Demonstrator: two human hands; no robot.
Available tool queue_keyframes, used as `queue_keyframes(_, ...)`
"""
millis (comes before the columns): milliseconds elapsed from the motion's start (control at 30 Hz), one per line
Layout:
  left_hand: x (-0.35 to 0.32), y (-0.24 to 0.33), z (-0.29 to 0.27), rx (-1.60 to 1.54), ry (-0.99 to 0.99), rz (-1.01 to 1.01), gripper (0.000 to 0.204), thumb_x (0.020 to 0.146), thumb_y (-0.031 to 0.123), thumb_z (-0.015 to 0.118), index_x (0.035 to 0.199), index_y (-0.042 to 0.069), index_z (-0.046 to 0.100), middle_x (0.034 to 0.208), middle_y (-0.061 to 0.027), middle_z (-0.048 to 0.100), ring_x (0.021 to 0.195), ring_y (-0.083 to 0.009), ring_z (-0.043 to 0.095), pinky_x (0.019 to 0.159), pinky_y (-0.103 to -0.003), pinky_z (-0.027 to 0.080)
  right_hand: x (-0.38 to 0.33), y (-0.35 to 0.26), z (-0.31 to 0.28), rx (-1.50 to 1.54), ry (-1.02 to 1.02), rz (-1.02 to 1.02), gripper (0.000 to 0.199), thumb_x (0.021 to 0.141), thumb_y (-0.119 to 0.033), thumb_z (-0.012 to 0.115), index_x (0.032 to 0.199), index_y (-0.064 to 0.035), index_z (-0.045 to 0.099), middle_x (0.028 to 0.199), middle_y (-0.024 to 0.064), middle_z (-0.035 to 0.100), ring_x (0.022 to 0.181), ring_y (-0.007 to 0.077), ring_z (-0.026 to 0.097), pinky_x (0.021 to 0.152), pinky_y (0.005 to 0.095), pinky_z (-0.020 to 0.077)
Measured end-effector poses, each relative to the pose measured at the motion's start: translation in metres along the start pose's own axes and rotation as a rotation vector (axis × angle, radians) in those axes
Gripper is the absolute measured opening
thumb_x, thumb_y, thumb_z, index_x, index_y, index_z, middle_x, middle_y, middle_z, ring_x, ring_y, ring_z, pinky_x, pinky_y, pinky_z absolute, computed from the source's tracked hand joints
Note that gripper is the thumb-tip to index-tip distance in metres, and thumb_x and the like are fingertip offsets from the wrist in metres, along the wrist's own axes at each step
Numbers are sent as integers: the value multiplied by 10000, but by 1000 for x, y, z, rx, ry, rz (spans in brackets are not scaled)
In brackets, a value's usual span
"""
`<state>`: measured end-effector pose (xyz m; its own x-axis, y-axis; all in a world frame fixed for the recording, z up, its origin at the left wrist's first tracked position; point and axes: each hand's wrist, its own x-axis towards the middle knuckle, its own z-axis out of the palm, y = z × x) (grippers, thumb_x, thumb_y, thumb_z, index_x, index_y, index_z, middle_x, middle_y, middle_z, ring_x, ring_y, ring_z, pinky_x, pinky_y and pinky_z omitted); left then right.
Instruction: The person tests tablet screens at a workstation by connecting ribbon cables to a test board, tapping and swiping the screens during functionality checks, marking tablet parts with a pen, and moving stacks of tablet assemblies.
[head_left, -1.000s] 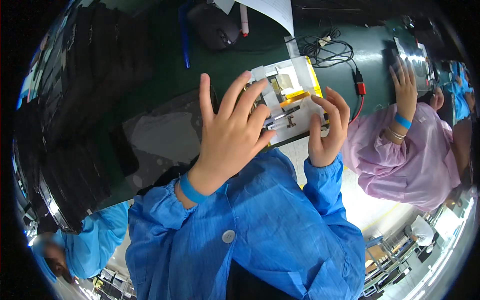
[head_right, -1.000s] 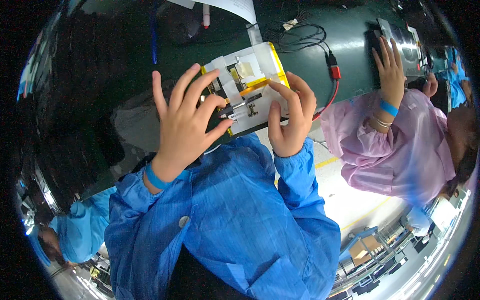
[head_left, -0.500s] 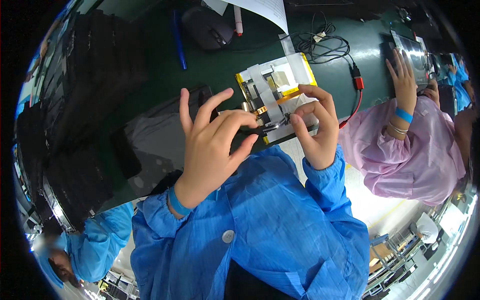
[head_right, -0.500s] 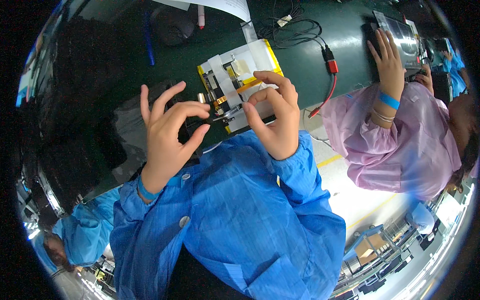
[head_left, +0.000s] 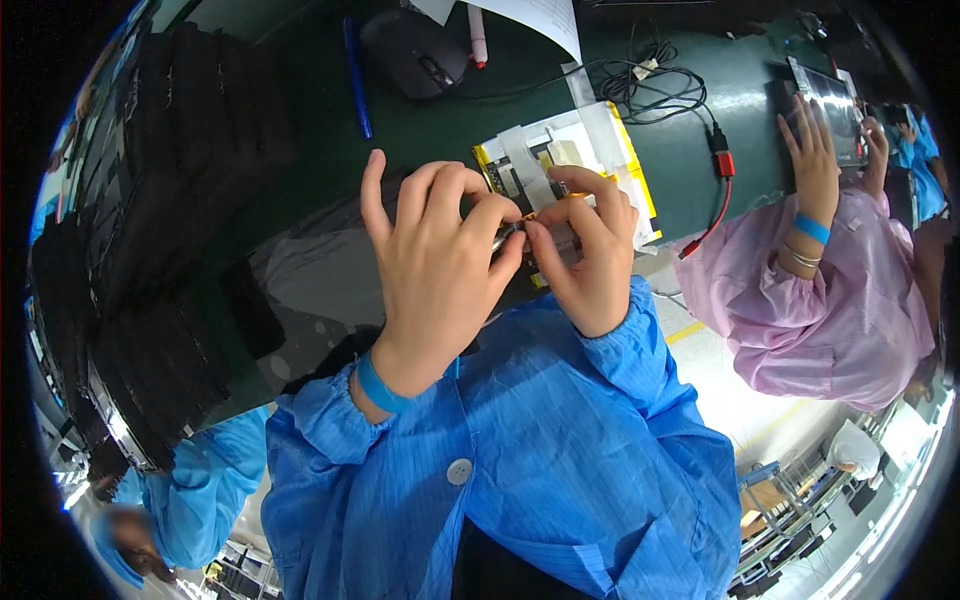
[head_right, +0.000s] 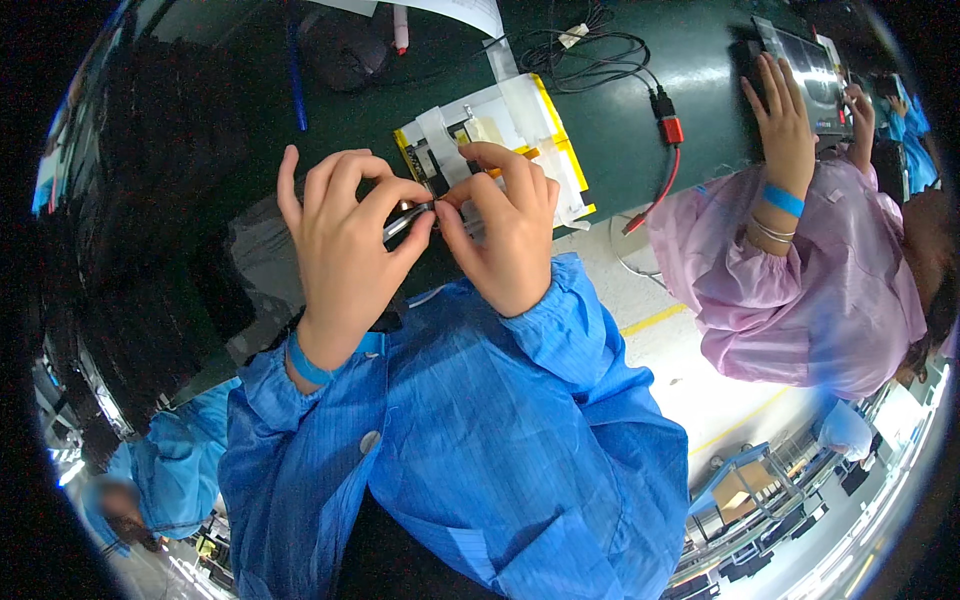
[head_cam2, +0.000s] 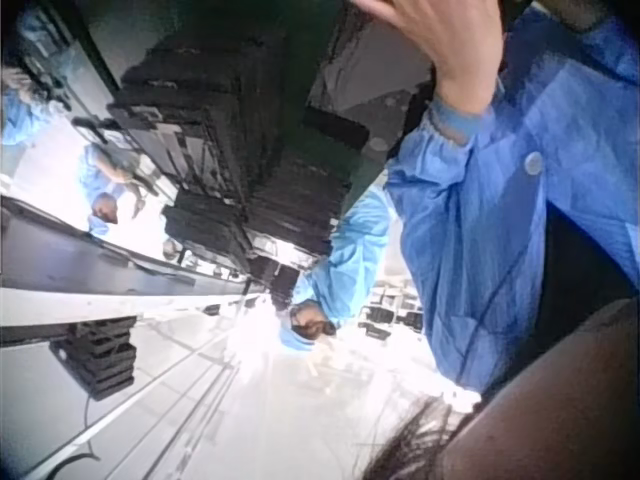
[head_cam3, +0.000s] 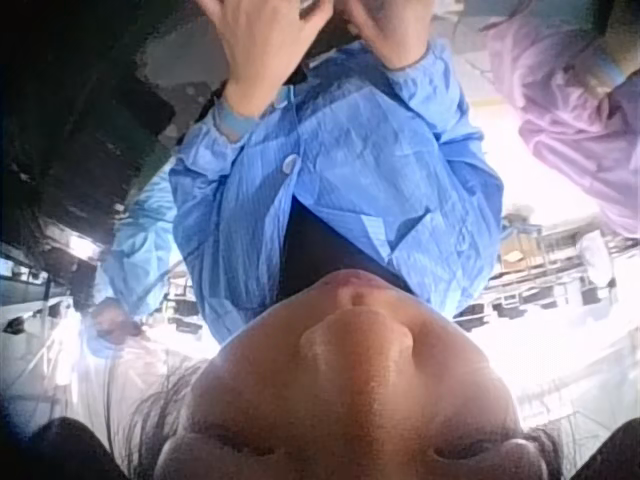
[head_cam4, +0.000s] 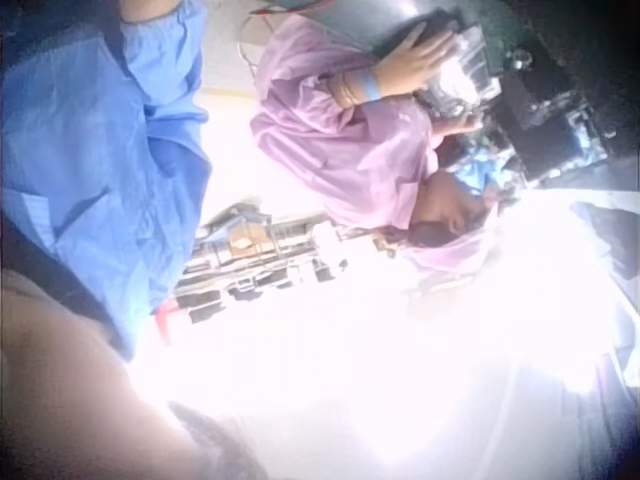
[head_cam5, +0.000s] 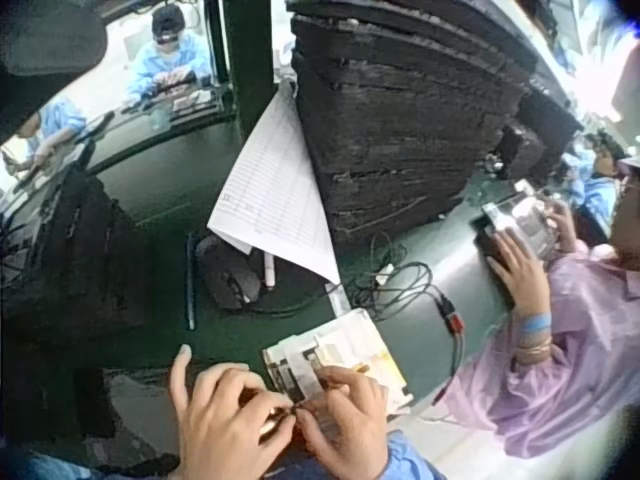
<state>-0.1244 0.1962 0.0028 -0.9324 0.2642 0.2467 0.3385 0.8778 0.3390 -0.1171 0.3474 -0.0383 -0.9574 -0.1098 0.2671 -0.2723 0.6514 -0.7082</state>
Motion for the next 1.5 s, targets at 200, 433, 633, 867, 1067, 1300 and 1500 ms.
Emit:
queue_keyframes(200, -1, -4, 8, -10, -15, 1, 151, 651, 176, 743, 726, 158, 613, 894, -2, 516, 981, -212, 498, 1066, -504, 208, -2, 0, 2, -61, 15, -20, 152, 677, -83, 700, 799, -87, 609, 1109, 92, 563, 952, 261, 518, 802, 364, 344)
queue_keyframes(433, -3, -5, 9, -1, -47, -4, 151, 648, 158, 739, 717, 152, 605, 923, -2, 518, 1009, -215, 493, 1072, -517, 196, -8, 15, 1, -17, 101, -23, 154, 701, -55, 674, 844, -87, 627, 1101, 91, 565, 911, 244, 532, 798, 356, 351)
queue_keyframes(633, -4, -5, 10, 12, -54, -16, 151, 650, 155, 734, 721, 149, 601, 934, -4, 518, 1013, -215, 494, 1076, -523, 190, -11, 10, -3, -34, 55, -33, 190, 689, -46, 673, 869, -104, 648, 1106, 90, 565, 924, 249, 536, 800, 363, 357)
queue_keyframes(867, -4, -5, 13, 21, -53, 0, 159, 657, 153, 729, 735, 139, 591, 935, -9, 518, 1008, -219, 496, 1076, -525, 191, -10, 10, -5, -59, -4, -137, 251, 662, 22, 668, 880, -101, 689, 1119, 105, 573, 961, 257, 524, 815, 341, 387)
queue_keyframes(1067, -5, -7, 13, -1, -59, -12, 150, 669, 159, 723, 731, 135, 588, 931, -9, 523, 1009, -218, 497, 1076, -515, 195, -11, 13, -2, -68, 22, -115, 256, 657, 21, 672, 877, -106, 695, 1121, 107, 576, 942, 261, 527, 809, 346, 395)
queue_keyframes(1300, -6, -7, 12, -2, -64, -1, 137, 679, 158, 716, 736, 134, 593, 935, -7, 527, 1013, -217, 495, 1074, -503, 204, -10, 11, -1, -66, 58, -143, 238, 653, -25, 681, 874, -111, 672, 1079, 96, 579, 911, 258, 546, 779, 362, 382)
queue_keyframes(1500, -7, -8, 12, -12, -63, -15, 142, 687, 167, 716, 768, 137, 603, 938, -7, 528, 1018, -215, 494, 1072, -511, 200, -11, 11, 0, -77, 65, -146, 238, 650, -29, 682, 873, -113, 670, 1079, 87, 581, 910, 253, 546, 781, 357, 381)
